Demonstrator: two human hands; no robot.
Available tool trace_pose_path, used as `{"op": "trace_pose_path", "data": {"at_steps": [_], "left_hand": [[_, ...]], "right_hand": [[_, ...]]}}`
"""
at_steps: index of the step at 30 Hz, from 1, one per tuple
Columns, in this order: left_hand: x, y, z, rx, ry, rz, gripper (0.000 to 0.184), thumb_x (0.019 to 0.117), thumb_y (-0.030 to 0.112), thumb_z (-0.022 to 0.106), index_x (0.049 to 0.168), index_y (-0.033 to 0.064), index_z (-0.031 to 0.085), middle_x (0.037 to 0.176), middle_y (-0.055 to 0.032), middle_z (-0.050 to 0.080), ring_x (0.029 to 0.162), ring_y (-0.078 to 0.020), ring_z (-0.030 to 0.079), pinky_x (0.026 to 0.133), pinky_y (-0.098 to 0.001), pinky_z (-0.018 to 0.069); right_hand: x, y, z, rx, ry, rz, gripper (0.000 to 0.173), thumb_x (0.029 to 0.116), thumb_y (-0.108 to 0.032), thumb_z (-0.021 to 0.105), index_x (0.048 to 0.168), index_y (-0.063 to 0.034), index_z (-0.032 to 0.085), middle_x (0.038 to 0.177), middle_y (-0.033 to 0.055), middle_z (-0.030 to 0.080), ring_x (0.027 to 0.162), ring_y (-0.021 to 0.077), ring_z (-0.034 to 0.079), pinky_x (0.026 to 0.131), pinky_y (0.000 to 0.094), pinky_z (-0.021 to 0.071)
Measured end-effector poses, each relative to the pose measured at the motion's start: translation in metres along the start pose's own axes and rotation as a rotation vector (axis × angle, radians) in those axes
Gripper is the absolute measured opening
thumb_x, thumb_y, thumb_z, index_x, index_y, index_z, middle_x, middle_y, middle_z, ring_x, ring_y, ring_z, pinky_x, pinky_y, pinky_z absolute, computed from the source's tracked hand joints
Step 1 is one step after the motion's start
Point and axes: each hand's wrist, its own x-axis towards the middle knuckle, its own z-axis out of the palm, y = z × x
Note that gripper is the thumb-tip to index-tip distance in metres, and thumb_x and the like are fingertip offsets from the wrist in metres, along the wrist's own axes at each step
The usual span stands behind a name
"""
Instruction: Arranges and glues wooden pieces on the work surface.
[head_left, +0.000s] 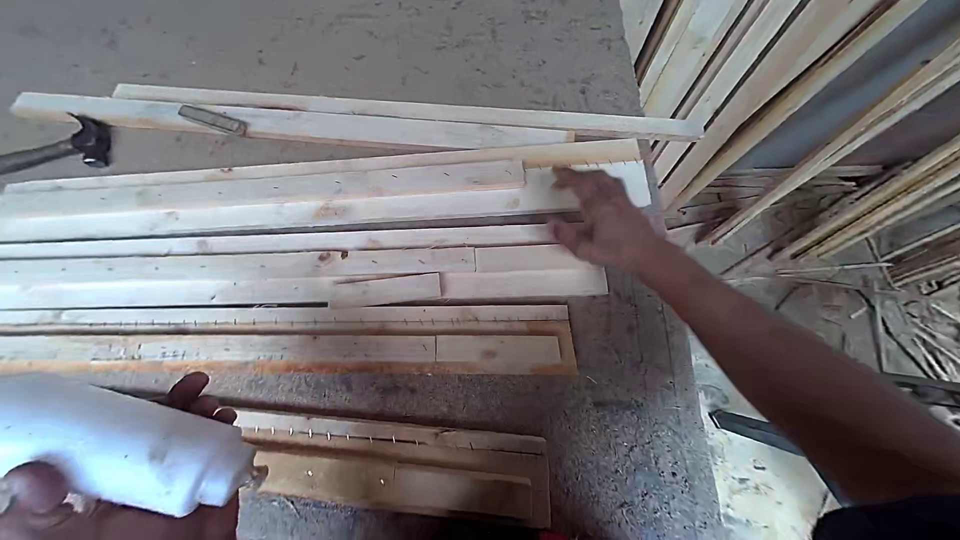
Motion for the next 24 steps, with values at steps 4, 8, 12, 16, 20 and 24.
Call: {"op": "trace_pose_path", "data": {"at_steps": [4, 8, 12, 16, 20, 24], "left_hand": [[-0.014, 0.006, -0.019, -0.128, 0.092, 0.059, 0.058, 0.0993, 0.067, 0.039, 0.13, 0.0188, 0.052, 0.112, -0.0046, 0.068, 0.097, -0.0208, 0.07, 0.078, -0.0434, 0.0607], [-0.036, 0.019, -0.021, -0.235, 0.142, 0.064, 0.056, 0.1037, 0.063, 0.027, 0.132, 0.0197, 0.05, 0.114, -0.0043, 0.067, 0.103, -0.0213, 0.068, 0.087, -0.0496, 0.0583], [-0.057, 0.033, -0.057, -0.232, 0.127, 0.124, 0.055, 0.102, 0.064, 0.036, 0.132, 0.0217, 0.053, 0.114, -0.0013, 0.068, 0.105, -0.0185, 0.068, 0.089, -0.0492, 0.058], [-0.067, 0.017, -0.109, -0.237, 0.249, 0.234, 0.047, 0.1047, 0.053, 0.044, 0.13, 0.0139, 0.052, 0.111, -0.0019, 0.067, 0.101, -0.0147, 0.068, 0.088, -0.0431, 0.0577], [-0.079, 0.008, -0.111, -0.168, 0.38, 0.176, 0.034, 0.1113, 0.032, 0.029, 0.123, 0.007, 0.048, 0.103, -0.0008, 0.067, 0.095, -0.0106, 0.069, 0.085, -0.0356, 0.059], [-0.076, -0.02, -0.133, -0.358, 0.294, 0.249, 0.055, 0.1057, 0.044, 0.048, 0.138, 0.0001, 0.041, 0.12, -0.0251, 0.063, 0.105, -0.0414, 0.067, 0.092, -0.0628, 0.0537]], "right_hand": [[-0.005, -0.114, 0.047, 0.079, -0.063, -0.258, 0.048, 0.0928, -0.032, 0.069, 0.136, -0.0108, 0.063, 0.126, 0.0098, 0.069, 0.122, 0.0292, 0.062, 0.103, 0.0513, 0.0494], [0.026, -0.188, 0.09, 0.02, -0.176, -0.419, 0.046, 0.0937, -0.032, 0.072, 0.134, -0.0141, 0.061, 0.121, 0.0069, 0.068, 0.118, 0.0265, 0.062, 0.1, 0.0455, 0.0504], [0.05, -0.223, 0.104, -0.085, -0.253, -0.479, 0.041, 0.0911, -0.025, 0.078, 0.126, -0.008, 0.064, 0.116, 0.0126, 0.067, 0.112, 0.0332, 0.063, 0.094, 0.0472, 0.0534], [0.054, -0.234, 0.101, -0.202, -0.291, -0.479, 0.028, 0.0969, -0.014, 0.068, 0.123, -0.0055, 0.062, 0.111, 0.0171, 0.066, 0.106, 0.037, 0.065, 0.084, 0.049, 0.0571], [0.048, -0.237, 0.089, -0.138, -0.19, -0.339, 0.046, 0.0941, -0.01, 0.066, 0.138, -0.0059, 0.054, 0.107, 0.018, 0.07, 0.102, 0.0368, 0.069, 0.084, 0.0516, 0.0579], [0.02, -0.225, 0.061, 0.635, -0.052, -0.009, 0.044, 0.0956, -0.007, 0.057, 0.14, -0.0048, 0.055, 0.098, 0.0097, 0.073, 0.081, 0.0191, 0.07, 0.075, 0.0396, 0.0596]]}}
